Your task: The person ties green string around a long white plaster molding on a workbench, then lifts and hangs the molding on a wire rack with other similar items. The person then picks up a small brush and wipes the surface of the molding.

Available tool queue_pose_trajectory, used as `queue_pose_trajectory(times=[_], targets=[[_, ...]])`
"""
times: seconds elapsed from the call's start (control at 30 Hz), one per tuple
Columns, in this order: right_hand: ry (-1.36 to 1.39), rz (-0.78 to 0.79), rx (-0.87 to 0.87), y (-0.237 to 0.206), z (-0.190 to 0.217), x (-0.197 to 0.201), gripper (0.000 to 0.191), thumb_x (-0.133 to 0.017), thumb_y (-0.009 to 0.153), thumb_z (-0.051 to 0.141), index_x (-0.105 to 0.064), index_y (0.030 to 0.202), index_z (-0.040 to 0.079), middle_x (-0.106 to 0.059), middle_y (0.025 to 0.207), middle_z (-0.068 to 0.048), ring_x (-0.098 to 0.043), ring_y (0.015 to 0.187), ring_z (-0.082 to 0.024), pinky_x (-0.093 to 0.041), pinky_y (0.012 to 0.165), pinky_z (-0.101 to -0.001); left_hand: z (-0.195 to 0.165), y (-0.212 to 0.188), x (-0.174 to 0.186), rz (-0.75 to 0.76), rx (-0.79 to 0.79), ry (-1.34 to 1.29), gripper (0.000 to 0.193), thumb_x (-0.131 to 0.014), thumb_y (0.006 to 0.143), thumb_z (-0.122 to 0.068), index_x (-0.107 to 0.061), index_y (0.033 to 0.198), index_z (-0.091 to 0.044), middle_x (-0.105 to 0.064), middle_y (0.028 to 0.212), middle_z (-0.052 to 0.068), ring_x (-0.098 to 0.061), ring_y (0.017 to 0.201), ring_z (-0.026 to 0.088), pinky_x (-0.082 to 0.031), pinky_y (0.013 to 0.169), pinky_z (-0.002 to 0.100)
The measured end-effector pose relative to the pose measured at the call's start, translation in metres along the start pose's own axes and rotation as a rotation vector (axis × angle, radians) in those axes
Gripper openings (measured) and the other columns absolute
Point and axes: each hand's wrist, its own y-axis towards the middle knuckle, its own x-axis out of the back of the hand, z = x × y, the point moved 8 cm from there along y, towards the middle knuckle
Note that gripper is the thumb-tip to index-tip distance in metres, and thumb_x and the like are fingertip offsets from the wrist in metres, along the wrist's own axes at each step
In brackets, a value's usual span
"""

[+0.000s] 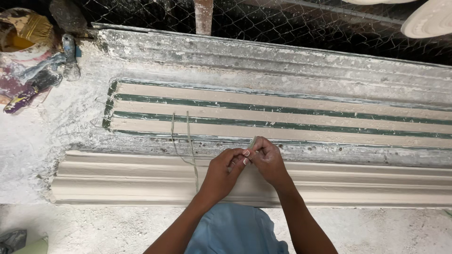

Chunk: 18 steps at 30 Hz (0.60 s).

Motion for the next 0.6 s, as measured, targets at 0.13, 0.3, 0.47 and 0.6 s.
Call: queue_pose_trajectory(times=[0.13,0.3,0.47,0.6], targets=[[0.044,0.036,-0.057,0.0,0.007,-0.006,0.017,-0.071,0.097,0.008,-0.056,0.088,0.008,-0.062,0.082,-0.001,-0.059,0.075,-0.008,-0.051,0.068,-0.0252,0.006,-0.001,-0.001,0.003,-0.017,-0.065,0.02,-0.07,0.096,-0.011,-0.069,0.113,-0.001,-0.07,0.101,0.009,-0.069,0.088,0.014,-0.056,0.078,0.028],[0.129,0.092,-0.126,-0.004,0.017,-0.008,0.011,-0.069,0.095,0.016,-0.062,0.1,0.009,-0.064,0.084,-0.001,-0.061,0.075,-0.009,-0.053,0.069,-0.0265,0.012,0.0,-0.01,0.069,0.063,-0.236,0.013,-0.064,0.101,-0.011,-0.069,0.108,-0.002,-0.074,0.095,0.006,-0.068,0.088,0.01,-0.055,0.079,0.026],[0.182,0.277,0.011,-0.012,0.035,-0.006,0.019,-0.07,0.104,0.021,-0.063,0.101,0.004,-0.061,0.096,0.0,-0.061,0.086,-0.009,-0.055,0.072,-0.0283,0.011,-0.003,-0.019,0.089,0.122,-0.326,0.013,-0.064,0.101,-0.012,-0.069,0.106,-0.002,-0.075,0.09,0.004,-0.065,0.084,0.008,-0.052,0.075,0.024],[0.125,0.211,-0.048,-0.012,0.024,0.013,0.018,-0.072,0.098,0.017,-0.063,0.105,0.003,-0.068,0.098,-0.005,-0.063,0.085,-0.011,-0.056,0.074,-0.0285,0.003,-0.005,-0.022,0.013,0.073,-0.209,0.015,-0.066,0.102,-0.014,-0.071,0.106,-0.001,-0.073,0.089,0.005,-0.062,0.082,0.009,-0.051,0.075,0.024]])
